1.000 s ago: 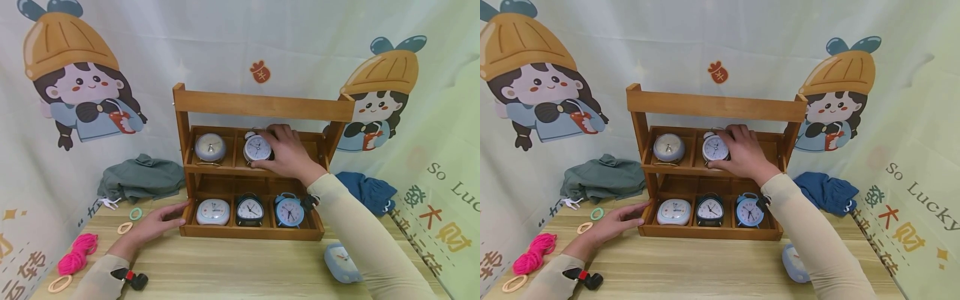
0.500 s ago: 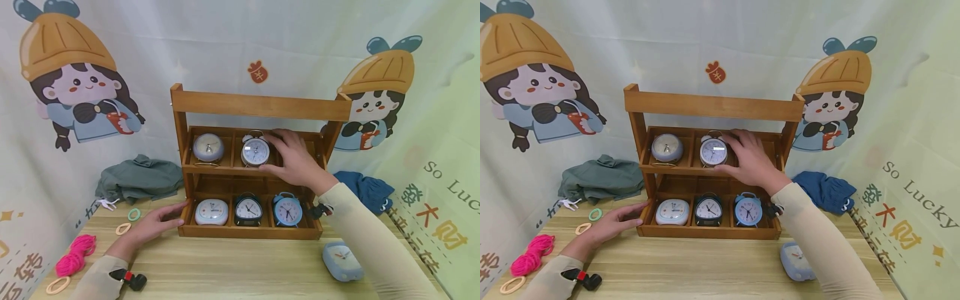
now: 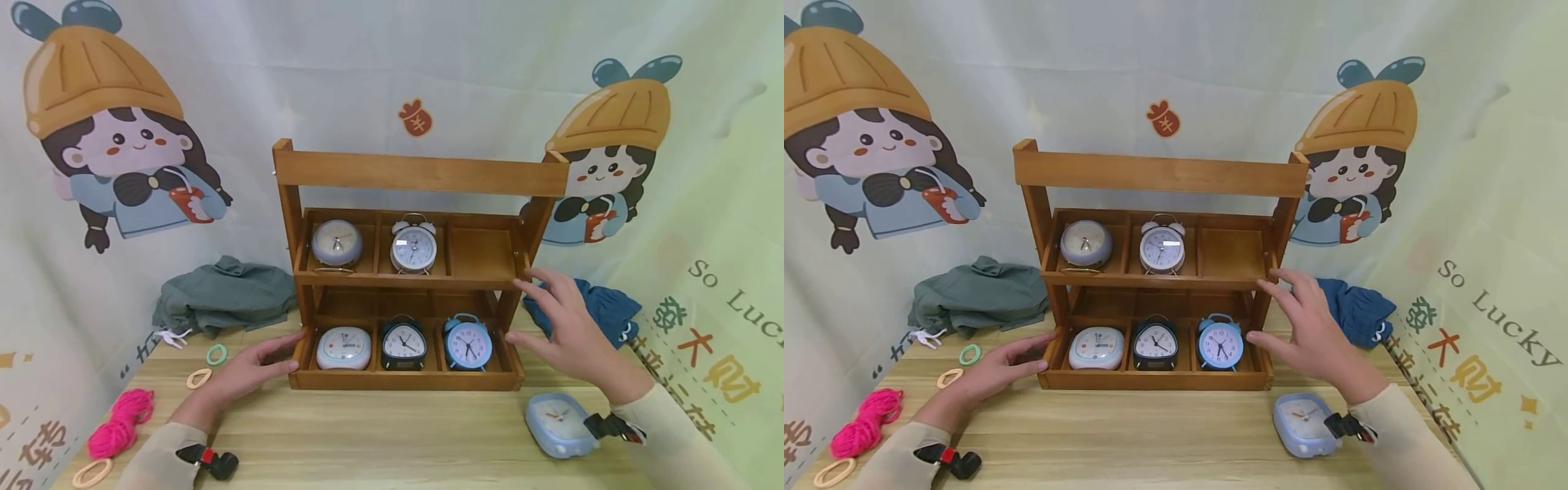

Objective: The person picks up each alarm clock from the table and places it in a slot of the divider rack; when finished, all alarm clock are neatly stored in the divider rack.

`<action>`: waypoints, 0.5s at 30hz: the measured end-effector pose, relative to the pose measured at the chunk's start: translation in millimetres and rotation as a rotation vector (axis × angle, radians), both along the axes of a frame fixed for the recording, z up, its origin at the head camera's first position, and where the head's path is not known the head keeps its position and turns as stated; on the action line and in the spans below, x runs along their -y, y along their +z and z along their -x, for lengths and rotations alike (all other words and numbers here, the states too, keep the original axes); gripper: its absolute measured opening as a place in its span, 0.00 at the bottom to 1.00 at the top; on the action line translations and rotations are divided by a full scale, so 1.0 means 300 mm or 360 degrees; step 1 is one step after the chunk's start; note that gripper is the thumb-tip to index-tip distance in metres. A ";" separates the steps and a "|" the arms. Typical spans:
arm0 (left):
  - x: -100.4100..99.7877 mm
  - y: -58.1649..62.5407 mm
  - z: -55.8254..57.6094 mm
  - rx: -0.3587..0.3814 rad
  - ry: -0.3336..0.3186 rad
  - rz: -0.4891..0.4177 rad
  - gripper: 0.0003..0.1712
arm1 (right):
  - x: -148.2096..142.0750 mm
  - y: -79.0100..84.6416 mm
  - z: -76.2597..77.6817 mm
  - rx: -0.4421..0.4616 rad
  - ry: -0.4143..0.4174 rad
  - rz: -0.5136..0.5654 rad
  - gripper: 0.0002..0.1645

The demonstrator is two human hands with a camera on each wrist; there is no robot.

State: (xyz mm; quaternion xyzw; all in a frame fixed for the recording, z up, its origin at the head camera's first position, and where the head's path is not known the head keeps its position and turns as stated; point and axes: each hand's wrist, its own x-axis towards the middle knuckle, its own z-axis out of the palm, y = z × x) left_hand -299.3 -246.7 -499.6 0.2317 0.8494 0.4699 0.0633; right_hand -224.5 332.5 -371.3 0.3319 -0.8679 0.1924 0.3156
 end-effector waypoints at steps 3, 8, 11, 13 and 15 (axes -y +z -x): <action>-0.001 -0.003 -0.004 -0.0003 0.0013 0.0012 0.36 | -0.058 -0.043 -0.037 0.0014 -0.0004 0.0015 0.55; -0.003 0.004 -0.004 -0.0007 0.0052 0.0022 0.36 | -0.129 -0.115 -0.087 0.0194 -0.0013 0.0064 0.48; -0.005 0.003 -0.005 -0.0006 0.0032 0.0026 0.37 | -0.159 -0.158 -0.115 0.0377 -0.0053 0.0052 0.54; -0.006 0.001 -0.007 0.0006 0.0032 0.0023 0.37 | -0.177 -0.185 -0.129 0.0507 -0.0074 0.0030 0.56; -0.005 -0.001 -0.010 0.0011 0.0034 0.0022 0.37 | -0.196 -0.210 -0.140 0.0634 -0.0089 -0.0013 0.57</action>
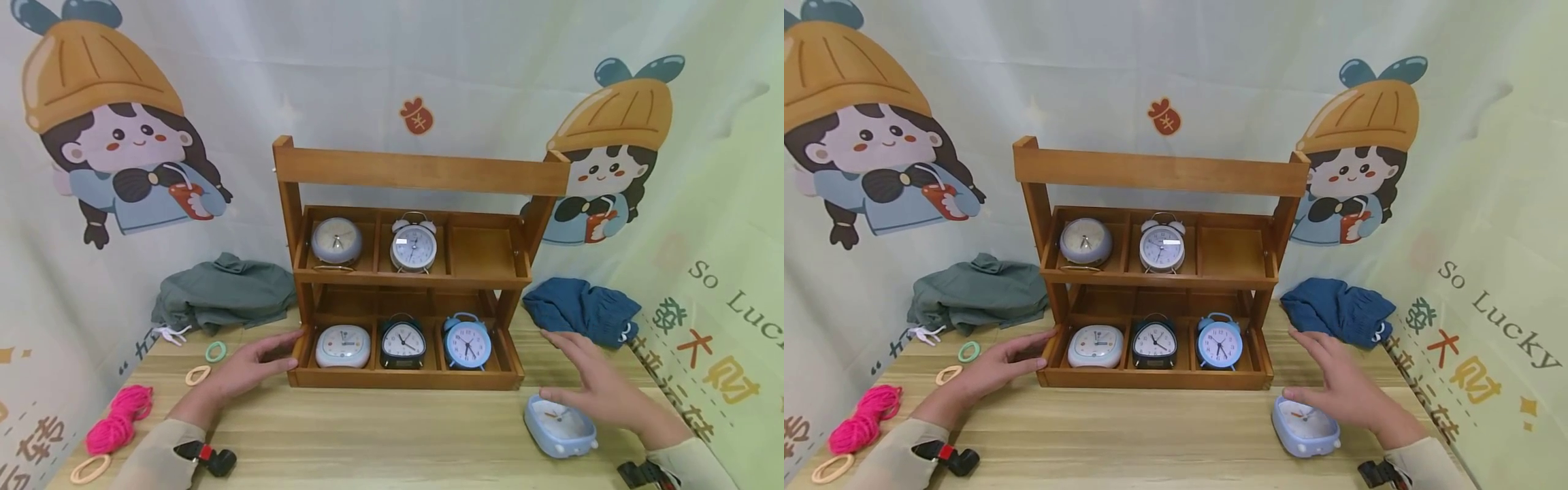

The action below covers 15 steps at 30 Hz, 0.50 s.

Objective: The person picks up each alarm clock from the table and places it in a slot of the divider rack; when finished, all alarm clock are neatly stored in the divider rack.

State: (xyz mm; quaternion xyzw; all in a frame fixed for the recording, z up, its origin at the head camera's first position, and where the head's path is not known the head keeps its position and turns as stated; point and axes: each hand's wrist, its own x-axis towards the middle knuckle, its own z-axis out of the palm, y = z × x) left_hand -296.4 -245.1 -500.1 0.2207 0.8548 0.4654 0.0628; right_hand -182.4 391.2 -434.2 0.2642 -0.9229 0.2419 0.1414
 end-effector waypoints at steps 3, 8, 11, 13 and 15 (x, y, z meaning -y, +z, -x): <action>0.001 -0.001 0.000 0.0014 0.0003 -0.0027 0.36 | -0.025 -0.023 -0.010 0.0178 0.0034 -0.0032 0.57; 0.002 -0.002 0.002 -0.0006 -0.0003 -0.0027 0.37 | -0.065 -0.045 -0.017 0.0486 0.0146 0.0008 0.58; 0.002 0.001 0.001 -0.0018 -0.0001 -0.0012 0.37 | -0.082 -0.053 -0.021 0.0640 0.0228 0.0022 0.58; 0.002 0.001 0.000 -0.0017 0.0000 -0.0013 0.36 | -0.092 -0.054 -0.026 0.0709 0.0261 0.0005 0.58; 0.002 0.002 -0.001 -0.0013 0.0001 -0.0018 0.36 | -0.101 -0.052 -0.032 0.0733 0.0266 -0.0059 0.59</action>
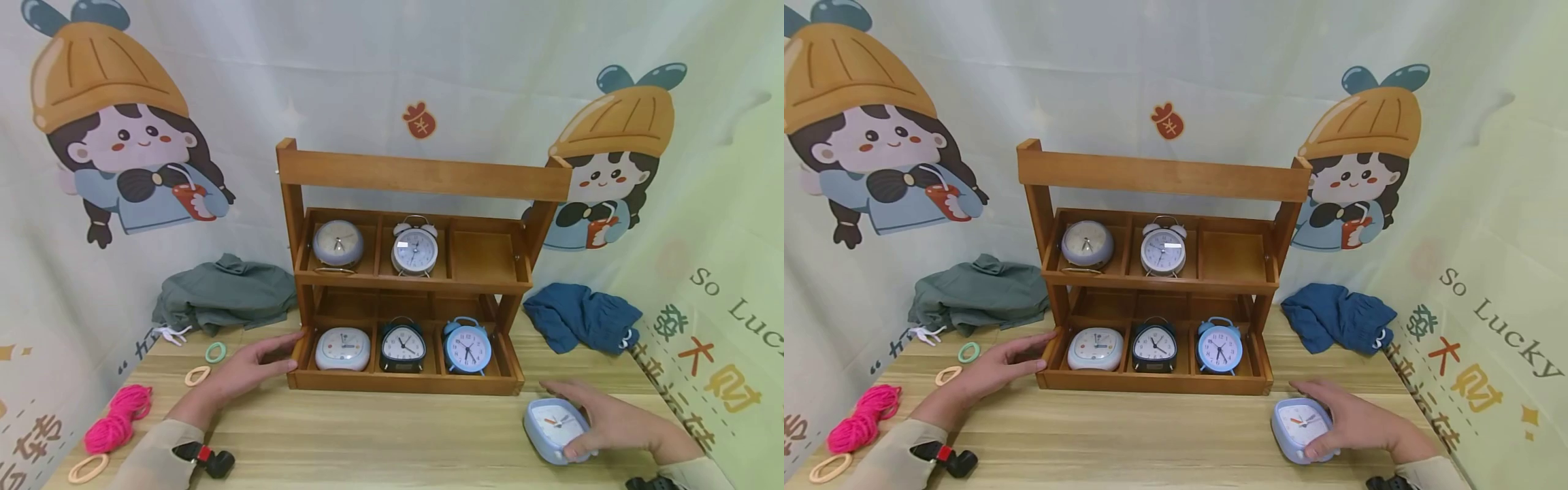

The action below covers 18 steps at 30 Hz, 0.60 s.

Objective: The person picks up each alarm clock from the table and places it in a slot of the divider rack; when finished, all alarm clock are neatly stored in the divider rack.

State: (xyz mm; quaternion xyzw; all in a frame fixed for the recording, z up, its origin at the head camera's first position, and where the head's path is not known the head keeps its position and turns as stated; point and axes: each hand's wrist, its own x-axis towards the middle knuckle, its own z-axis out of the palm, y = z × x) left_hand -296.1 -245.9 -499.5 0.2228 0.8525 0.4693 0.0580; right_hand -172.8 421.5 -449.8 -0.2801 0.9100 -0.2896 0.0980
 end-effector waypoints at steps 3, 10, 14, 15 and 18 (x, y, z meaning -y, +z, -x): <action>0.000 0.001 0.000 0.0002 0.0000 -0.0008 0.36 | -0.010 0.005 -0.007 0.0057 -0.0005 -0.0051 0.60; -0.002 -0.004 0.004 0.0007 -0.0006 -0.0033 0.36 | -0.026 -0.004 -0.015 0.0137 -0.0003 -0.0032 0.57; -0.003 -0.009 0.006 0.0005 -0.0014 -0.0032 0.36 | -0.029 -0.015 -0.018 0.0087 -0.0020 -0.0014 0.54; -0.003 -0.009 0.006 0.0006 -0.0015 -0.0033 0.36 | -0.026 -0.016 -0.018 0.0083 -0.0028 -0.0005 0.54; -0.001 -0.009 0.002 -0.0006 -0.0012 -0.0026 0.36 | -0.012 -0.017 -0.013 0.0028 -0.0045 0.0004 0.53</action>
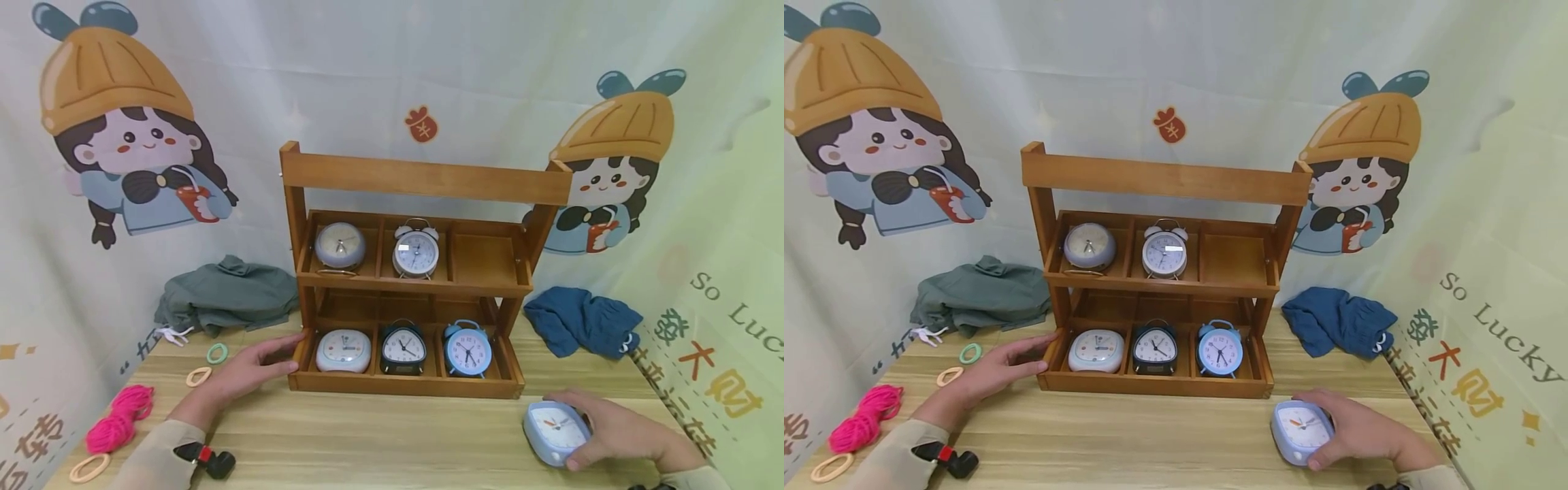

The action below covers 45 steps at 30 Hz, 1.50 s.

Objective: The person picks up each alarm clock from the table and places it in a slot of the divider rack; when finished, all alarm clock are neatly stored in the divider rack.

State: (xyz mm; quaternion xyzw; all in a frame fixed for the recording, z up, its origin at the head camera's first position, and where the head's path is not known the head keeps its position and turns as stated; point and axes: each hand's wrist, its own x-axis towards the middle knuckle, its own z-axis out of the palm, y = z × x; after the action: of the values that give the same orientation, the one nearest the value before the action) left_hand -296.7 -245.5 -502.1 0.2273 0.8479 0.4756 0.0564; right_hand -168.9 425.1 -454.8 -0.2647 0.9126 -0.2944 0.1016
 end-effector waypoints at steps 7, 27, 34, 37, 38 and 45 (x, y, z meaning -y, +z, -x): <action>0.001 0.001 -0.001 0.0001 0.0003 -0.0002 0.36 | 0.050 0.020 -0.009 -0.0326 -0.0039 -0.0056 0.58; 0.006 0.013 -0.015 0.0022 0.0013 0.0014 0.36 | 0.332 0.483 0.192 -0.1023 -0.0344 0.0139 0.63; 0.005 0.007 -0.012 0.0029 0.0002 -0.0011 0.36 | 0.402 0.560 0.293 -0.1106 -0.0358 0.0065 0.63; 0.002 0.008 -0.010 0.0032 0.0002 -0.0013 0.36 | 0.425 0.571 0.329 -0.1112 -0.0348 0.0040 0.62; 0.001 0.007 -0.009 0.0039 -0.0001 -0.0019 0.36 | 0.431 0.574 0.339 -0.1097 -0.0349 0.0032 0.61; 0.002 0.006 -0.005 0.0030 -0.0003 -0.0018 0.36 | 0.469 0.599 0.388 -0.0984 -0.0408 -0.0046 0.61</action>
State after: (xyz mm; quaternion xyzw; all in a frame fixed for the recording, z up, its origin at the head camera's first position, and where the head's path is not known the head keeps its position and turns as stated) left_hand -295.3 -246.1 -500.2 0.2238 0.8445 0.4824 0.0637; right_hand -285.2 284.4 -275.1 -0.2232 0.9302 -0.1975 -0.2142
